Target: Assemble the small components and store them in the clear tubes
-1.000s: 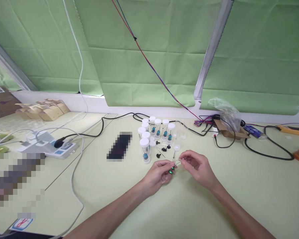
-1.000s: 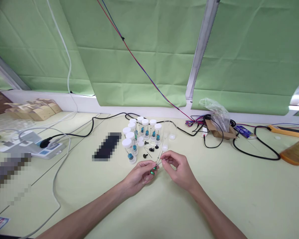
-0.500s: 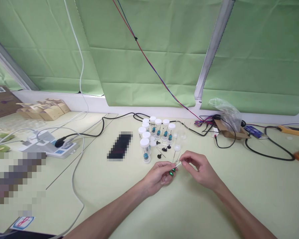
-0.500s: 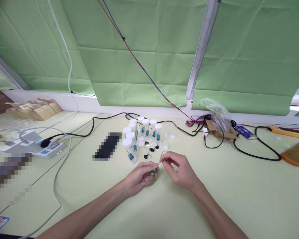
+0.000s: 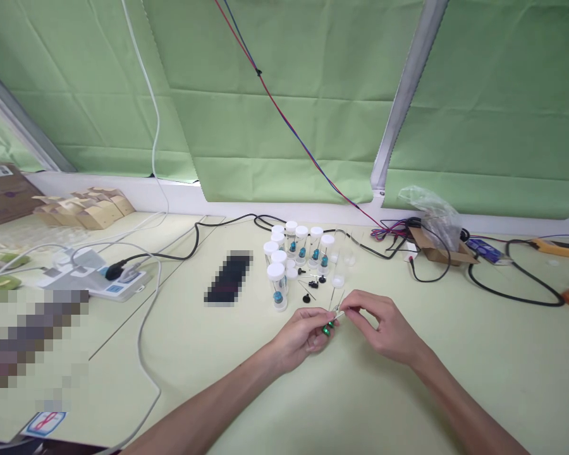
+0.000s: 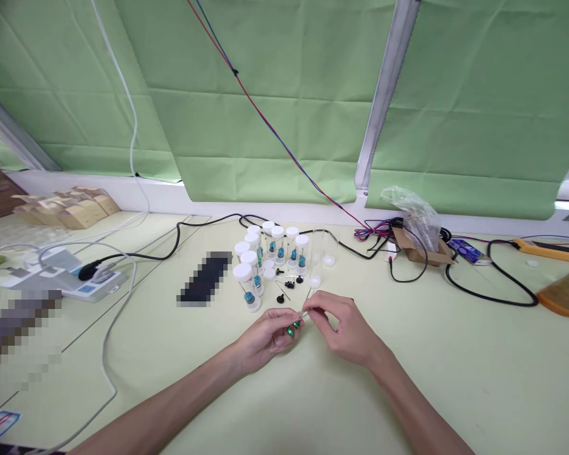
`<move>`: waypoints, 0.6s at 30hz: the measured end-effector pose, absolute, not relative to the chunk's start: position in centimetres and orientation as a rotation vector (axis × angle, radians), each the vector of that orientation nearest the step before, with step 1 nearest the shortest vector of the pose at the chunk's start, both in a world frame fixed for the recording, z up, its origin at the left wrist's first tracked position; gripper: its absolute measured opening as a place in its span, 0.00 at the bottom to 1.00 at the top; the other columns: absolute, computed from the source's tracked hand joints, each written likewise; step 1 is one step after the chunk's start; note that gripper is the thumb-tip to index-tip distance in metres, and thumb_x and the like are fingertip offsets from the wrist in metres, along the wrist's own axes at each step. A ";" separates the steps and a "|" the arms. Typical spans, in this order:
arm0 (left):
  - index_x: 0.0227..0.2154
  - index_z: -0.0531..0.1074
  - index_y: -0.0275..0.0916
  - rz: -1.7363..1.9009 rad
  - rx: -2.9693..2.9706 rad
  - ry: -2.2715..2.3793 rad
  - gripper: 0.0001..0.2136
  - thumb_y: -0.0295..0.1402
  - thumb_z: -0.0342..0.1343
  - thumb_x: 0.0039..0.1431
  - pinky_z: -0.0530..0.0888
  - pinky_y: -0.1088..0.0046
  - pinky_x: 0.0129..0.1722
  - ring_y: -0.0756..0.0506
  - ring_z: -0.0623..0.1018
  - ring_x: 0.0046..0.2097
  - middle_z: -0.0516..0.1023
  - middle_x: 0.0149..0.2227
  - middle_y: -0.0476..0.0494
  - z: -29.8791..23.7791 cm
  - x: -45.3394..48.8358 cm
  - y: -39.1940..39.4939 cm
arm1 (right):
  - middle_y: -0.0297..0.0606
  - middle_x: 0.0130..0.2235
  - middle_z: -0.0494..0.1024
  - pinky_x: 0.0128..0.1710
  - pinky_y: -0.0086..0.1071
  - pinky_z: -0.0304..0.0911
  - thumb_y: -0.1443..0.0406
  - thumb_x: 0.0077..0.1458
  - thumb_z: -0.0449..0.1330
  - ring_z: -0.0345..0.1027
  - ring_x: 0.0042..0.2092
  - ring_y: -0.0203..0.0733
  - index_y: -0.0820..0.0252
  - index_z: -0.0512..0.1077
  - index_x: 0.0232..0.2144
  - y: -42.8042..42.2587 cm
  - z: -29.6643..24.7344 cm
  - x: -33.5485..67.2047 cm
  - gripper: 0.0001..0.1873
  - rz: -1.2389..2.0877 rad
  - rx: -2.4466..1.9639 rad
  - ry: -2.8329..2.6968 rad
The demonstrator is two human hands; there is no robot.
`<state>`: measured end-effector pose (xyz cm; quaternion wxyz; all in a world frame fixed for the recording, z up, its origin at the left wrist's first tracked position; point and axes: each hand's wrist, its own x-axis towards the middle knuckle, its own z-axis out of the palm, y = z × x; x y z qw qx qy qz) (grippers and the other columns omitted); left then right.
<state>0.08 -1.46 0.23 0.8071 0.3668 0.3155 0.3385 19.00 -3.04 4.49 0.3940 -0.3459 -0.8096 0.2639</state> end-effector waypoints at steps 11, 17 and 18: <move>0.24 0.73 0.32 0.724 0.807 0.690 0.12 0.37 0.63 0.51 0.44 0.76 0.18 0.59 0.55 0.17 0.65 0.20 0.50 0.2 0.1 -1.5 | 0.35 0.33 0.73 0.36 0.31 0.62 0.70 0.61 0.51 0.67 0.35 0.37 0.58 0.70 0.36 -2.7 4.3 19.1 0.08 0.760 -0.934 -2.017; 0.26 0.73 0.32 0.757 0.847 0.698 0.12 0.38 0.62 0.52 0.44 0.76 0.18 0.58 0.56 0.17 0.65 0.20 0.50 0.0 0.1 -1.5 | 0.36 0.34 0.74 0.37 0.31 0.64 0.68 0.61 0.52 0.68 0.35 0.38 0.58 0.71 0.37 -2.5 4.0 19.2 0.07 0.848 -0.976 -1.952; 0.26 0.73 0.32 0.763 0.850 0.701 0.12 0.38 0.62 0.52 0.44 0.76 0.18 0.58 0.56 0.17 0.65 0.20 0.50 -0.1 0.1 -1.5 | 0.36 0.34 0.74 0.37 0.31 0.64 0.67 0.61 0.52 0.68 0.35 0.38 0.58 0.71 0.37 -2.5 4.0 19.2 0.07 0.856 -0.979 -1.939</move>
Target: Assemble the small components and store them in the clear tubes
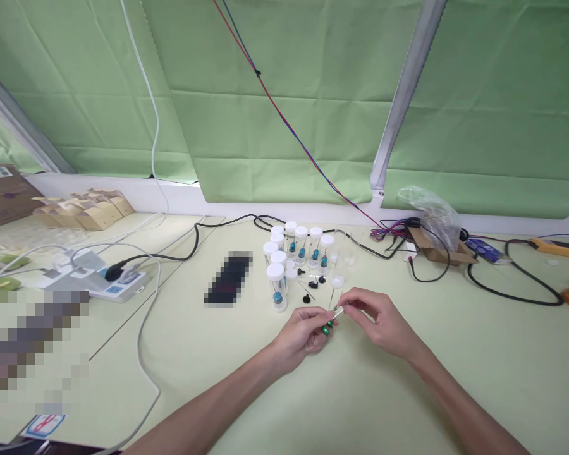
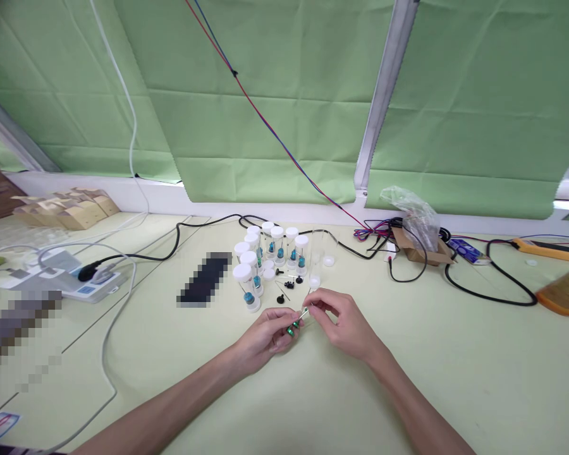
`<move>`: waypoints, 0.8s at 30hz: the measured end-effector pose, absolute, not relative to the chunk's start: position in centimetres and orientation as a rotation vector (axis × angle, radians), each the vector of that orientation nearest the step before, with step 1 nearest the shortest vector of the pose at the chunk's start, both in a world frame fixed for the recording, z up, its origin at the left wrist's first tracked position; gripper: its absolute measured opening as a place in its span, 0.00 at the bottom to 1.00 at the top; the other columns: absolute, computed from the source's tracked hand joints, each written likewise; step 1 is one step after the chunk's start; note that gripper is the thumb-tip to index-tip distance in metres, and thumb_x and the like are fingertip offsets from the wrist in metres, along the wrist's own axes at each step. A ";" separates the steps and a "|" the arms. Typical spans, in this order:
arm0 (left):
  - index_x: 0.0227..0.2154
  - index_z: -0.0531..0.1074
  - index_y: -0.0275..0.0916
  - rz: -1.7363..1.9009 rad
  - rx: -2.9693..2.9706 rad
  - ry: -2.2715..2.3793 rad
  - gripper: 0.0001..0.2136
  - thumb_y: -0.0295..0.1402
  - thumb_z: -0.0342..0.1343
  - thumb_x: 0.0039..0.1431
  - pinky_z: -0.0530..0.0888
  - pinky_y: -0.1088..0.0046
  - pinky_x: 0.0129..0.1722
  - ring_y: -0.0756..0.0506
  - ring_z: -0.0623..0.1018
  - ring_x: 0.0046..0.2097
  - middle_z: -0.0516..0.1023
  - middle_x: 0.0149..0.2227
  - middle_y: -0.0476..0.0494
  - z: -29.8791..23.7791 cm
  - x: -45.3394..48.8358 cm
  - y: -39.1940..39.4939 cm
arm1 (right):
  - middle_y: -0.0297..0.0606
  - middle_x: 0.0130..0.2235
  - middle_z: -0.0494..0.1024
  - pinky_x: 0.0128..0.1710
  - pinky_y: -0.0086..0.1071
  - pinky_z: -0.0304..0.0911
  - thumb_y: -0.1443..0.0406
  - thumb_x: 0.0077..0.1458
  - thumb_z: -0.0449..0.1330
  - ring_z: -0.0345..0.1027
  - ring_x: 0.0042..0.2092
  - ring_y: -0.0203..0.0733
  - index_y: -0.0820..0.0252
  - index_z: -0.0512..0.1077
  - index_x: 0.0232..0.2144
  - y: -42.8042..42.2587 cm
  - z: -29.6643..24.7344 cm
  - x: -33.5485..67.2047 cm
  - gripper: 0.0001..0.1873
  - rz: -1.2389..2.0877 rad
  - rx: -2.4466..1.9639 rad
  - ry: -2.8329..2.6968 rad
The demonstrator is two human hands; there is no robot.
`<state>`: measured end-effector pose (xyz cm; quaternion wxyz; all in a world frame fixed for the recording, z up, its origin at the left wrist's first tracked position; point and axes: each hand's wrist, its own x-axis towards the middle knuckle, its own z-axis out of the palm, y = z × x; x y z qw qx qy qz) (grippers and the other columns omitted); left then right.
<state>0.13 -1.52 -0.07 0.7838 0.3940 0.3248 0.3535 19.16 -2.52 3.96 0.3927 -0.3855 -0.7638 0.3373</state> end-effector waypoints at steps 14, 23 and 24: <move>0.28 0.73 0.32 0.890 0.891 0.756 0.15 0.43 0.58 0.55 0.45 0.75 0.18 0.59 0.55 0.16 0.63 0.20 0.53 0.1 0.3 -1.7 | 0.36 0.31 0.72 0.32 0.31 0.61 0.72 0.60 0.51 0.65 0.31 0.37 0.58 0.70 0.37 -3.2 3.7 18.2 0.09 0.495 -0.893 -2.007; 0.24 0.70 0.34 0.971 0.913 0.800 0.17 0.44 0.59 0.54 0.46 0.76 0.18 0.58 0.53 0.17 0.60 0.17 0.55 0.1 0.5 -1.8 | 0.38 0.33 0.74 0.34 0.33 0.65 0.74 0.60 0.50 0.68 0.35 0.40 0.56 0.70 0.40 -3.2 2.7 17.8 0.13 0.319 -0.826 -2.058; 0.24 0.70 0.34 0.978 0.918 0.802 0.17 0.45 0.59 0.54 0.46 0.76 0.18 0.58 0.53 0.17 0.59 0.17 0.55 0.2 0.6 -1.8 | 0.38 0.33 0.74 0.35 0.33 0.65 0.74 0.60 0.50 0.69 0.35 0.40 0.55 0.70 0.41 -3.3 2.7 17.8 0.13 0.303 -0.818 -2.062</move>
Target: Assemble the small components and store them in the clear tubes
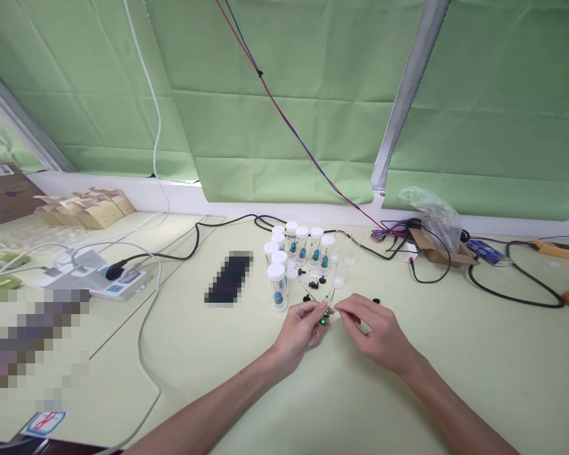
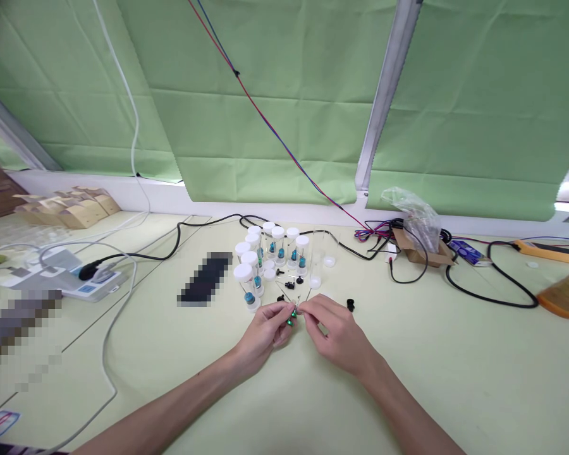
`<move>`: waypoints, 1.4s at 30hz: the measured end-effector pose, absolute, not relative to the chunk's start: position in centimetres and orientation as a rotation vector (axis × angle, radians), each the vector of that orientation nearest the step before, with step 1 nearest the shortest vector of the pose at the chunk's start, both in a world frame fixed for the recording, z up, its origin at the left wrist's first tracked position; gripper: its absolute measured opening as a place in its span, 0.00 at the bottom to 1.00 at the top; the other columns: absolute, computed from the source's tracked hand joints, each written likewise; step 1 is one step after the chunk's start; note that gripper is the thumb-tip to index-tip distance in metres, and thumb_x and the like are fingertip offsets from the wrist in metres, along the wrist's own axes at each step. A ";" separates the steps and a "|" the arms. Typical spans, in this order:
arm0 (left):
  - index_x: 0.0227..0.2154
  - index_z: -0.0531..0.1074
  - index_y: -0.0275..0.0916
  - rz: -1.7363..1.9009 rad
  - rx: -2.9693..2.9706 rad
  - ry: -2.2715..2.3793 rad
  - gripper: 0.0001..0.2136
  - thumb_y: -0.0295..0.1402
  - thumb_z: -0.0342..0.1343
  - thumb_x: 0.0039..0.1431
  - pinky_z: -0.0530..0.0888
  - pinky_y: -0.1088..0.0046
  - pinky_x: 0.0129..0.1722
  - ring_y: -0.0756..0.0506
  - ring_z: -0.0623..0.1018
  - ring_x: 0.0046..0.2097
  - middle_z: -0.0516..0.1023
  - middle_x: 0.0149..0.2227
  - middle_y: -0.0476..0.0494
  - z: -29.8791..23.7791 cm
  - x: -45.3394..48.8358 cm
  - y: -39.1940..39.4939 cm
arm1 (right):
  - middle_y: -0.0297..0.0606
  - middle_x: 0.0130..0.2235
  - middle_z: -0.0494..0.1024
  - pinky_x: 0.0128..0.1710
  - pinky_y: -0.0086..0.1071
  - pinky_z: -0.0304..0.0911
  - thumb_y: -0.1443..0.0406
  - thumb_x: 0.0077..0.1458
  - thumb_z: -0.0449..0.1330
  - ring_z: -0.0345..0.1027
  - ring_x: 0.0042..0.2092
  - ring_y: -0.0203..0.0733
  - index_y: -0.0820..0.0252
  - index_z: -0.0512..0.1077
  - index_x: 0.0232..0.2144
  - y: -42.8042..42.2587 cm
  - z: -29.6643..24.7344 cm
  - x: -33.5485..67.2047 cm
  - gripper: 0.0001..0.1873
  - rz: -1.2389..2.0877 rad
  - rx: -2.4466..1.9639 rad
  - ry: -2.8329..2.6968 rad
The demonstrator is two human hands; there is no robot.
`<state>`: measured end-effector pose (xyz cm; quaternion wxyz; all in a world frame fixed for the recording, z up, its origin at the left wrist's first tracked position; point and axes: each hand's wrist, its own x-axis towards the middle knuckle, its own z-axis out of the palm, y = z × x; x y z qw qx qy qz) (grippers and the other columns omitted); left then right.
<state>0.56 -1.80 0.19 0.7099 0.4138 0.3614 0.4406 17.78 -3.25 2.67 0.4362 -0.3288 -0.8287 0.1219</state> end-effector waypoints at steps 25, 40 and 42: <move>0.24 0.71 0.35 1.149 1.286 1.024 0.19 0.47 0.53 0.58 0.55 0.76 0.21 0.53 0.59 0.21 0.61 0.18 0.53 0.2 0.6 -1.8 | 0.39 0.37 0.76 0.39 0.38 0.68 0.76 0.60 0.51 0.70 0.36 0.41 0.52 0.68 0.50 -3.6 1.9 16.8 0.19 0.208 -0.737 -2.044; 0.39 0.75 0.35 1.205 1.245 0.887 0.13 0.39 0.57 0.57 0.71 0.70 0.30 0.49 0.71 0.26 0.74 0.27 0.45 0.7 0.4 -1.7 | 0.38 0.32 0.75 0.30 0.32 0.67 0.71 0.62 0.51 0.68 0.30 0.38 0.56 0.72 0.42 -2.7 1.2 17.2 0.12 0.273 -0.813 -1.872; 0.39 0.76 0.36 1.215 1.243 0.880 0.12 0.38 0.58 0.55 0.72 0.70 0.31 0.48 0.72 0.26 0.75 0.28 0.45 0.9 0.3 -1.7 | 0.38 0.32 0.75 0.29 0.32 0.66 0.70 0.62 0.51 0.69 0.30 0.38 0.56 0.72 0.40 -2.7 1.3 17.2 0.11 0.273 -0.843 -1.851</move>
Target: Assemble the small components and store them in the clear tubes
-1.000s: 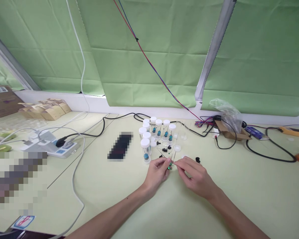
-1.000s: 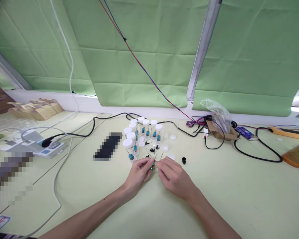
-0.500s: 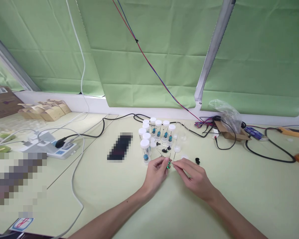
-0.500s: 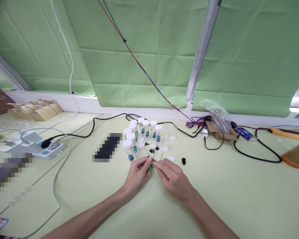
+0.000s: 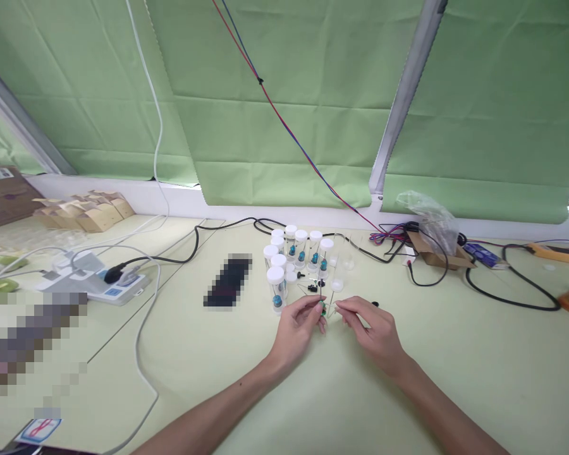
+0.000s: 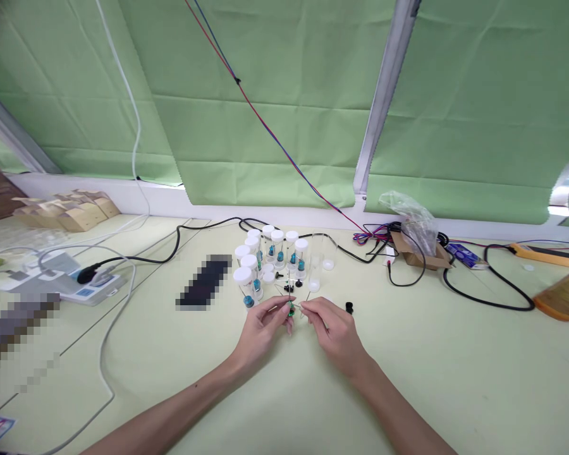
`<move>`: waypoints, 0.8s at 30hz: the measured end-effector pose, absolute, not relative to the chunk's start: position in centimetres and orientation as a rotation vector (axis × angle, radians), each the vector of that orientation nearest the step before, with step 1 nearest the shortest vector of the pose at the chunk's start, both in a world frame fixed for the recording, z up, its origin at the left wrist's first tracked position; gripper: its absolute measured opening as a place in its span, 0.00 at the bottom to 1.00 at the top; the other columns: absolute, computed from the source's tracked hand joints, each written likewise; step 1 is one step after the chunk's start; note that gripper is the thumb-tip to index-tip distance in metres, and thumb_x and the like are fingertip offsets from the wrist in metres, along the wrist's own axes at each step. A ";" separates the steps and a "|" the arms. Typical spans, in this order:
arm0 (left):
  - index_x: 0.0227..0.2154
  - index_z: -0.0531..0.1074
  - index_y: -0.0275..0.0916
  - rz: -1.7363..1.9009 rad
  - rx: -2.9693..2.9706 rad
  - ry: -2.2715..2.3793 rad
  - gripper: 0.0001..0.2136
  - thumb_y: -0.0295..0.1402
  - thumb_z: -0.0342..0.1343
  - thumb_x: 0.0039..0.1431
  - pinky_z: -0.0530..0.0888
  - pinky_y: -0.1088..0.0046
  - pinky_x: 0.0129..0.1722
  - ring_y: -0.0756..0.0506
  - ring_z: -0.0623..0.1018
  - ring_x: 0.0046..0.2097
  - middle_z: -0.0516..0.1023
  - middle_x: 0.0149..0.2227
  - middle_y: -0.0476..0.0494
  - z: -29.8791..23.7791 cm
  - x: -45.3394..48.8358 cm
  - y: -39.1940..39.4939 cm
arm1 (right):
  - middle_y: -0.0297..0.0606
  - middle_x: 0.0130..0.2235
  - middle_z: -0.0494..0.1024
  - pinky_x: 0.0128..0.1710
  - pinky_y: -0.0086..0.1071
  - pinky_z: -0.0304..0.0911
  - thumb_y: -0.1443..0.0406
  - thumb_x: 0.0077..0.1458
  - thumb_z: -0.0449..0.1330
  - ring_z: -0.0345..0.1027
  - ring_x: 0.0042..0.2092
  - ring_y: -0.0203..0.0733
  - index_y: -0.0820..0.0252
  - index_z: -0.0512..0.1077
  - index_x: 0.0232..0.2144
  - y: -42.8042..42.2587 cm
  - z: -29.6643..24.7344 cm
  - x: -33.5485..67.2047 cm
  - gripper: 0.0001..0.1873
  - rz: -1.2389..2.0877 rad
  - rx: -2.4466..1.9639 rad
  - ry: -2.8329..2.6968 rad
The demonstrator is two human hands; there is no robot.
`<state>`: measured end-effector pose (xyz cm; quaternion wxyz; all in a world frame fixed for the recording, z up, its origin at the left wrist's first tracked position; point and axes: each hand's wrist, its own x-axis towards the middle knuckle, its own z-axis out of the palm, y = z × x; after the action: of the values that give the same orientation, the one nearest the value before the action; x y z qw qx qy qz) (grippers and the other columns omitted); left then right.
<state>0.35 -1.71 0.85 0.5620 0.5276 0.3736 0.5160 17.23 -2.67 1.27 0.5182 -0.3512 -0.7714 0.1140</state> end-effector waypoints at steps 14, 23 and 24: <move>0.37 0.77 0.38 1.307 1.335 0.931 0.10 0.37 0.59 0.54 0.73 0.70 0.33 0.49 0.74 0.28 0.74 0.33 0.44 0.7 0.1 -1.6 | 0.36 0.31 0.76 0.30 0.32 0.64 0.68 0.62 0.53 0.69 0.29 0.38 0.57 0.71 0.36 -2.6 1.1 17.4 0.07 0.308 -0.951 -1.819; 0.37 0.75 0.38 1.332 1.473 0.960 0.08 0.35 0.57 0.57 0.73 0.71 0.32 0.49 0.74 0.29 0.72 0.35 0.44 0.9 -0.1 -1.7 | 0.32 0.24 0.70 0.27 0.29 0.59 0.64 0.62 0.52 0.63 0.25 0.35 0.58 0.69 0.32 -2.8 1.3 17.4 0.08 0.409 -1.059 -1.809; 0.37 0.75 0.38 1.331 1.487 0.963 0.08 0.35 0.56 0.57 0.73 0.71 0.32 0.50 0.74 0.29 0.71 0.35 0.44 0.9 -0.1 -1.7 | 0.31 0.24 0.68 0.27 0.29 0.59 0.64 0.63 0.52 0.61 0.25 0.35 0.58 0.68 0.32 -2.8 1.3 17.3 0.08 0.429 -1.073 -1.808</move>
<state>-0.14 -1.67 0.92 0.4463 0.6006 0.3887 0.5376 17.34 -2.79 1.34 0.4775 -0.4395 -0.7402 0.1755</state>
